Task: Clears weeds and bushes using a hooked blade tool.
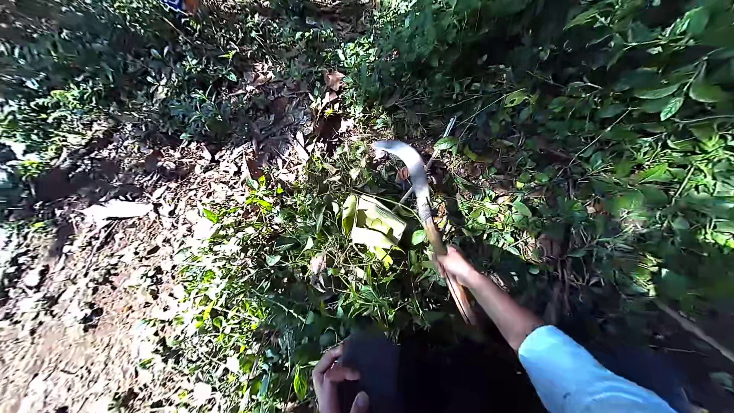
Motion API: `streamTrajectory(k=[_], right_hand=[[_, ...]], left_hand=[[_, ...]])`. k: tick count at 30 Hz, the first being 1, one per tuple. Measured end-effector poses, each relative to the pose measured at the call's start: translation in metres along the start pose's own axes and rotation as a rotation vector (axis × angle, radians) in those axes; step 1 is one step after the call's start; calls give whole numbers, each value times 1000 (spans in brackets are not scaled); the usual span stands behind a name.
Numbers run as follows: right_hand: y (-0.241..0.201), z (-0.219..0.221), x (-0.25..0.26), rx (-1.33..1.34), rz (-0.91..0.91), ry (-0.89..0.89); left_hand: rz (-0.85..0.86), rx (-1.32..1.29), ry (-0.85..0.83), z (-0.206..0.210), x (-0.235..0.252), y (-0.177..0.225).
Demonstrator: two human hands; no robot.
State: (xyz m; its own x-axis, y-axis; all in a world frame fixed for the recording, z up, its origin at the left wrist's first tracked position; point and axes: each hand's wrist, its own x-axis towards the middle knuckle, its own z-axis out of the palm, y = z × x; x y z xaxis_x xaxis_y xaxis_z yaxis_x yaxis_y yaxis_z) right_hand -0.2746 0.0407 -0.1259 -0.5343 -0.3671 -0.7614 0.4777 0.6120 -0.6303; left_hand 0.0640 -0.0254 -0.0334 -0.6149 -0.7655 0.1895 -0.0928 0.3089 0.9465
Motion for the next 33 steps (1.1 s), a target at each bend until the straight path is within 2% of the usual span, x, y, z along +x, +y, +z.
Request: streamTrajectory(k=[4,6,7,8,9,10,11,13,16,19,22,23,24,25,27,28,30,33], right_hand=[[-109,-23,59,597,-258,398],[-146,4,83,645,-251,432],[-143,32,91,511,-225,407],[-115,65,96,327,-197,322],[-67,95,96,65,-175,201],[-26,109,81,-218,-103,-31],[6,115,63,-392,-35,-213],[39,100,31,-405,67,-311],[36,25,13,-290,63,-174],[-18,-21,35,-127,-74,118],[-79,-8,75,265,-162,325],[-85,7,83,342,-160,315],[-71,23,88,319,-125,255],[-41,35,88,189,-80,134],[26,33,61,-324,11,-137],[49,27,42,-520,23,-198],[60,2,4,-742,-18,-142],[37,-70,-50,-873,-58,147]], left_hand=[[1,13,50,-10,-20,9],[-14,6,73,-12,-29,19],[-15,9,78,-13,-31,21],[-17,16,78,-13,-33,23],[-17,29,70,-13,-35,23],[-12,43,62,-12,-34,21],[-1,53,54,-12,-31,18],[14,67,49,-13,-24,11],[10,56,47,-13,-20,6],[24,35,57,-10,-23,9],[28,23,63,-9,-27,12],[22,27,58,-7,-27,13],[16,37,56,-6,-26,14],[16,48,60,-3,-23,15],[20,56,63,2,-14,12],[26,65,62,3,-9,9],[25,71,56,6,2,4],[8,63,47,16,15,0]])
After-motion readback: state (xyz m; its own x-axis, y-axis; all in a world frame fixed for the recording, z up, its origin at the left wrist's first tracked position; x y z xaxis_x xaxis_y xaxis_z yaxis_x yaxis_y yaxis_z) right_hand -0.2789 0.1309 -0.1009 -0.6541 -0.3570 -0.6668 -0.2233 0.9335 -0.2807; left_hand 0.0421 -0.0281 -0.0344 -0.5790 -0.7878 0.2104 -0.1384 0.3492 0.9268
